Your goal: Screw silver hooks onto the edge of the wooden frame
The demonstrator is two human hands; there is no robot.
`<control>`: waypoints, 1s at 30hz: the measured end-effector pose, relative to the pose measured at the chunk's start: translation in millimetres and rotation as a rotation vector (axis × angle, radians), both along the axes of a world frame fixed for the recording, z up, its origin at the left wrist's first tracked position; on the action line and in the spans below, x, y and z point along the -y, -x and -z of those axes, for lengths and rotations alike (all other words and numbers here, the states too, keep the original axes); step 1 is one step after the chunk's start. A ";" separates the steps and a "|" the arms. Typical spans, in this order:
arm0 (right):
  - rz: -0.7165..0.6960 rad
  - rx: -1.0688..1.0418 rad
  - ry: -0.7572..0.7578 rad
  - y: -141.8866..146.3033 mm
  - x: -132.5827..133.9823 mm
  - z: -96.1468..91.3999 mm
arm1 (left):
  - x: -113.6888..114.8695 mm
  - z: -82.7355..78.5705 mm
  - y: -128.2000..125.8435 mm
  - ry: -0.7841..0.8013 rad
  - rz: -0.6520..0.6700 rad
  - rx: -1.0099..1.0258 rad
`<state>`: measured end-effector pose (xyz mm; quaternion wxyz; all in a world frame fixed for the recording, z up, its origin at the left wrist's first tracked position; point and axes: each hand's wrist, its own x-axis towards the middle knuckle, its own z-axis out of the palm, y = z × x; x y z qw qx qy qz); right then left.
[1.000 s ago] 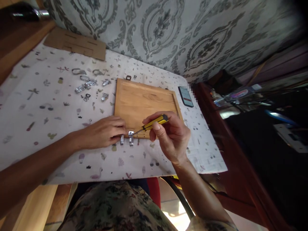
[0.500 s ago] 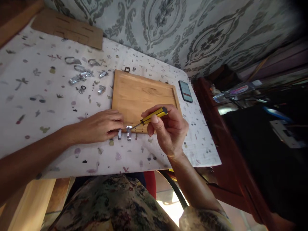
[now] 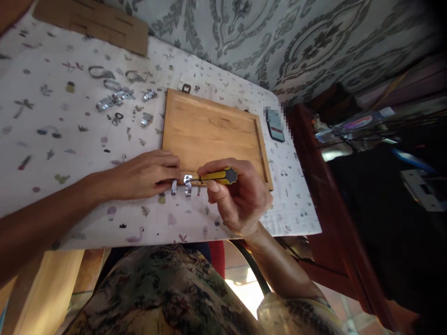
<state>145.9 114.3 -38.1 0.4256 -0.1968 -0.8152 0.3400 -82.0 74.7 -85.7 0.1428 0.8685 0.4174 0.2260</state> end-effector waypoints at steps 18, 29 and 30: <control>-0.145 0.052 0.393 4.7 -21.5 -18.7 | -0.5 1.4 0.2 -0.010 0.006 0.003; 0.102 -0.056 0.084 12.9 -19.5 6.4 | 0.6 1.4 -1.1 -0.048 0.011 0.026; 0.101 -0.058 0.105 14.3 -18.9 6.6 | 0.7 1.3 -1.4 -0.038 -0.001 0.039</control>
